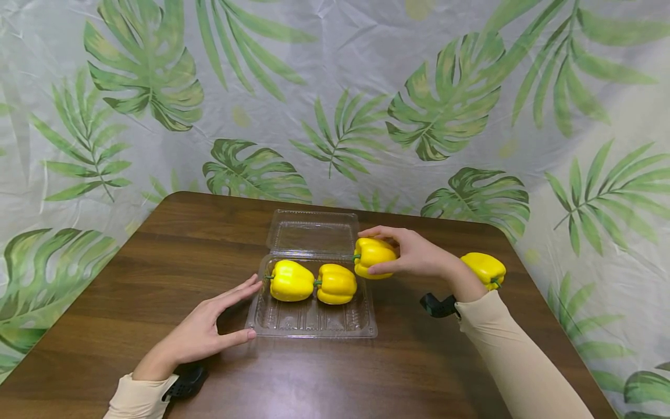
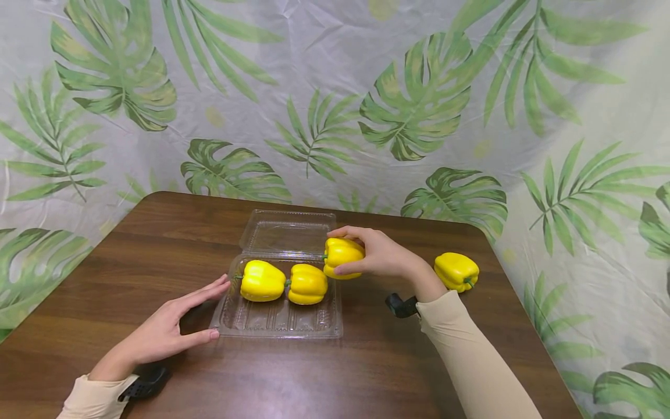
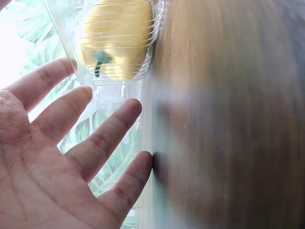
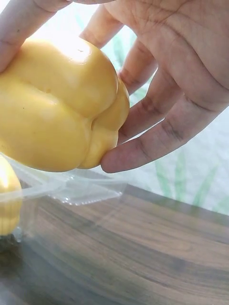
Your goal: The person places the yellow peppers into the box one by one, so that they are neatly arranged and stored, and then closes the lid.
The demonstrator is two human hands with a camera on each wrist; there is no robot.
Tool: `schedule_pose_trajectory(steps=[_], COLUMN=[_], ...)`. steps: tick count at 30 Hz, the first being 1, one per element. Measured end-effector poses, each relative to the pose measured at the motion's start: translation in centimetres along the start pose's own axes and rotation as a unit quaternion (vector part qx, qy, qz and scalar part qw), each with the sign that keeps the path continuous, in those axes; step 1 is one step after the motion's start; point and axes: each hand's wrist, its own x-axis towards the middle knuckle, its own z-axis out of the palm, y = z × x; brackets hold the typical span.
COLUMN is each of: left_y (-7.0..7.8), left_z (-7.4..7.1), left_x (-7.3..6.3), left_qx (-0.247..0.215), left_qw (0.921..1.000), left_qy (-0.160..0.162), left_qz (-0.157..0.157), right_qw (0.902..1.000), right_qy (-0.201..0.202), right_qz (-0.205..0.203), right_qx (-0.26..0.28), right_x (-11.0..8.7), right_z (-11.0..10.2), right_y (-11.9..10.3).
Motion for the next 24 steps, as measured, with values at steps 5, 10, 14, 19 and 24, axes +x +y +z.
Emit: schedule_pose_trajectory(steps=[5,10,14,19,24], left_y=[0.0,0.0,-0.1,-0.2,-0.1], left_z=[0.0,0.0,0.0,0.0,0.0], left_x=[0.0,0.0,0.0,0.0,0.0], left_qx=[-0.004,-0.006,-0.004,-0.005,-0.009], left_qw=[1.0000,1.0000,1.0000,1.0000,1.0000], left_qy=[0.000,0.001,0.001,0.001,0.000], left_qz=[0.000,0.001,0.001,0.000,-0.001], right_qw=[0.9999,0.9997,0.9997,0.9996,0.9993], right_qy=[-0.005,-0.013,-0.014,-0.015,-0.018], right_qz=[-0.013,-0.021,-0.021,-0.023,-0.032], right_qx=[-0.003,0.003,0.004,0.000,-0.011], right_x=[-0.1,-0.1,-0.1,-0.2,-0.2], right_z=[0.3,0.6,0.7,0.8,1.2], right_y=[-0.6,-1.2,-1.6,-1.8,-1.9])
